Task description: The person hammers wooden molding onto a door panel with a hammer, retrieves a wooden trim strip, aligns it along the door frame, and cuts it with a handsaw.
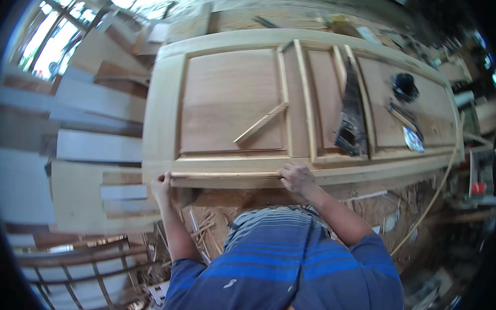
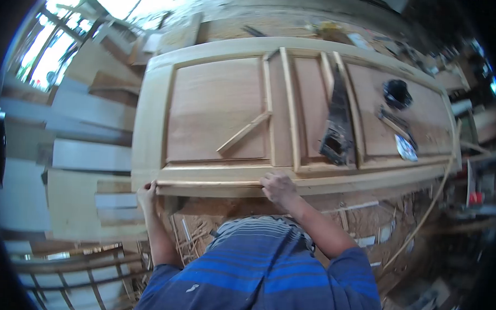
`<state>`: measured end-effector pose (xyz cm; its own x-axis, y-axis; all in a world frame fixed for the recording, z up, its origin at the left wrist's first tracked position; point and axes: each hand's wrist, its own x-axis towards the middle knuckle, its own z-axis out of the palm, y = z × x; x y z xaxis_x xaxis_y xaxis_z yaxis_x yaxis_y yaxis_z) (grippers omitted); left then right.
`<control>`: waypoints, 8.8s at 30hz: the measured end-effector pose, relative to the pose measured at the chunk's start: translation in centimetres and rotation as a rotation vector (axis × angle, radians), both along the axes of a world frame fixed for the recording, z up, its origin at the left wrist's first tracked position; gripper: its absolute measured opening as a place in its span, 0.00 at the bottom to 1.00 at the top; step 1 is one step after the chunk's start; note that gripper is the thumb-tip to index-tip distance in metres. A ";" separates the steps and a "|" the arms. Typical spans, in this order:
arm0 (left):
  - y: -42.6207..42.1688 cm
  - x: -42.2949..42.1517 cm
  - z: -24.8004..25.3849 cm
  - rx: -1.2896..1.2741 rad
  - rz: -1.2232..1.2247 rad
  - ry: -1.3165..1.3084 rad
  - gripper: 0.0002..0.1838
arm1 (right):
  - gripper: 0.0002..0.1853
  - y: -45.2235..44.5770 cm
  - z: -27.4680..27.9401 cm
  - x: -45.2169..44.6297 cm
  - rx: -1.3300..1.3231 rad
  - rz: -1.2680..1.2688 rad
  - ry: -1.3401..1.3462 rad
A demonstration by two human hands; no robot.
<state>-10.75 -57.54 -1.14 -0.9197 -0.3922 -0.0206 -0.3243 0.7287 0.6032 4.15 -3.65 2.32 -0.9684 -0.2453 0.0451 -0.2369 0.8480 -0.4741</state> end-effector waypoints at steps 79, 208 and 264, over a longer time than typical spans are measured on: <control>35.1 4.0 5.7 -0.152 -1.428 0.149 0.24 | 0.11 10.9 -2.1 5.3 -0.122 -0.436 0.287; 10.6 -4.1 4.8 -0.391 -0.157 0.063 0.27 | 0.13 7.0 -1.1 2.2 0.027 -0.167 0.142; 37.4 3.0 2.2 -0.413 -1.774 0.220 0.17 | 0.14 -8.1 3.6 21.3 -0.991 -1.137 0.110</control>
